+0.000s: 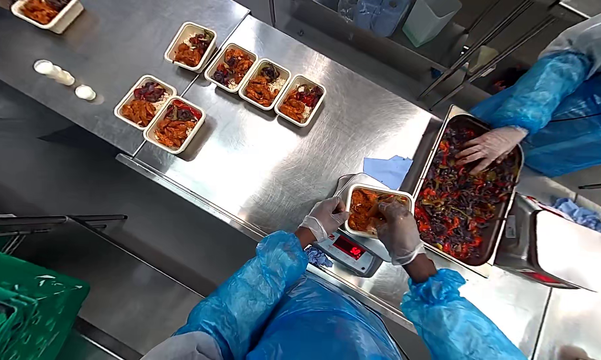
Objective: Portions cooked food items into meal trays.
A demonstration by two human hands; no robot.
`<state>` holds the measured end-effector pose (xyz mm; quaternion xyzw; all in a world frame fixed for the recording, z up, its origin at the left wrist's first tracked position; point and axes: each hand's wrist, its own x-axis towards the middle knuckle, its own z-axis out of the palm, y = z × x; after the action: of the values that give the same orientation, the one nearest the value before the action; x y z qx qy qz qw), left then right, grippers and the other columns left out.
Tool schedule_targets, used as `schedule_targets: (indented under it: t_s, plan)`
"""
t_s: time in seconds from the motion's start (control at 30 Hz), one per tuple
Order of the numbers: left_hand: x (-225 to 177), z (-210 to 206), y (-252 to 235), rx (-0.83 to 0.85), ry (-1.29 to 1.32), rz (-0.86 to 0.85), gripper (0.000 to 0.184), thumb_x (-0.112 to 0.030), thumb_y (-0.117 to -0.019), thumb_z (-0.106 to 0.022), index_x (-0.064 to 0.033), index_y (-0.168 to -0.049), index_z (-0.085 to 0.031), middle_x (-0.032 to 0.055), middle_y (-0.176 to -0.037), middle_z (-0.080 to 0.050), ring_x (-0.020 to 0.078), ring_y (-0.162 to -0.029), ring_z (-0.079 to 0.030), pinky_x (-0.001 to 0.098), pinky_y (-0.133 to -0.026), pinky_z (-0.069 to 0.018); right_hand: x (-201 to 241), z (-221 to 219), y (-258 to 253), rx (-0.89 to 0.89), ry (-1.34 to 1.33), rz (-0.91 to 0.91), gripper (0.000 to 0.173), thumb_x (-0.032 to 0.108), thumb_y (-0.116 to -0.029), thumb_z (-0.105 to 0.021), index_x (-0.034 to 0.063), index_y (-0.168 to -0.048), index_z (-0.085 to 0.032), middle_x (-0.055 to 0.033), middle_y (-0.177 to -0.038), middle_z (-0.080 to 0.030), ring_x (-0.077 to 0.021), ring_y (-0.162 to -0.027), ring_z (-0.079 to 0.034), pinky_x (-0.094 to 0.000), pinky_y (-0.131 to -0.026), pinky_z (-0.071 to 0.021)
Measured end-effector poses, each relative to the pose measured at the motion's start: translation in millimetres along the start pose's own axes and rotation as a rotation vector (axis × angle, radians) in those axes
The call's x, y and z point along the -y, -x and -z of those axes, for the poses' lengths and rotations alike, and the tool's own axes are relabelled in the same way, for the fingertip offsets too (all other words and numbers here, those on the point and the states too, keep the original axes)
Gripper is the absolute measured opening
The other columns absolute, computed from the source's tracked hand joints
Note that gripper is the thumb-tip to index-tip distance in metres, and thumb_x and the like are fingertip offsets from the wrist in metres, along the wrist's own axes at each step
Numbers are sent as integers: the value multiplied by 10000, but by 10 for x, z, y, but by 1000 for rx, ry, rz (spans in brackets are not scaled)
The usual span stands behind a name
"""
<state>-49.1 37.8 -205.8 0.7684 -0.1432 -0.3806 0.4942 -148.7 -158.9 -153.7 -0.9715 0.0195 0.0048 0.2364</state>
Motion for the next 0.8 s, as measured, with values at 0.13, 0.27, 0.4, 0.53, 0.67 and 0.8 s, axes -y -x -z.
schedule_targets:
  t_s: [0.13, 0.27, 0.4, 0.53, 0.67, 0.8]
  plan:
    - [64, -39, -39, -11, -1, -3, 188, -220, -994, -673, -37, -1035, -665, 136, -985, -682, 248, -902, -671, 472, -841, -562, -79, -136, 24, -23, 58, 29, 175, -3, -800, -769, 91, -944, -735, -146, -1081, -677, -347, -1031, -660, -575, -863, -552]
    - [90, -51, -59, -23, 1, -7, 191, -223, -987, -680, -37, -1029, -671, 134, -962, -688, 244, -883, -674, 473, -827, -565, -54, -152, 47, -14, 74, 35, 162, -4, -805, -762, 70, -947, -731, -174, -1110, -672, -366, -1040, -663, -584, -860, -560]
    - [53, -17, -32, 1, 30, -6, 206, -220, -990, -684, -23, -1051, -670, 144, -978, -690, 244, -892, -677, 467, -846, -566, 28, 40, 56, 18, -49, -34, 214, -2, -802, -788, 86, -991, -742, -154, -1115, -680, -346, -1007, -668, -584, -833, -560]
    - [87, -25, -22, -4, 32, -34, 193, -200, -984, -685, -20, -1053, -670, 137, -962, -692, 238, -888, -678, 459, -842, -566, 197, 74, 44, 57, -61, -192, 461, 100, -763, -879, 91, -1164, -652, -190, -1150, -656, -391, -1021, -660, -621, -826, -551]
    - [-120, 47, 152, -4, 15, 5, 151, -183, -1004, -663, -38, -1050, -659, 139, -967, -687, 251, -862, -672, 469, -799, -560, 250, -88, 13, 95, 18, -261, 453, 136, -757, -885, 71, -1150, -668, -225, -1210, -634, -426, -1049, -654, -641, -834, -548]
    - [97, -32, -42, 14, 14, -19, 179, -193, -991, -677, -27, -1055, -656, 138, -971, -686, 235, -879, -675, 458, -832, -567, 322, -72, -10, 123, 38, -267, 433, 120, -760, -884, 44, -1125, -662, -235, -1257, -600, -426, -1064, -649, -609, -855, -563]
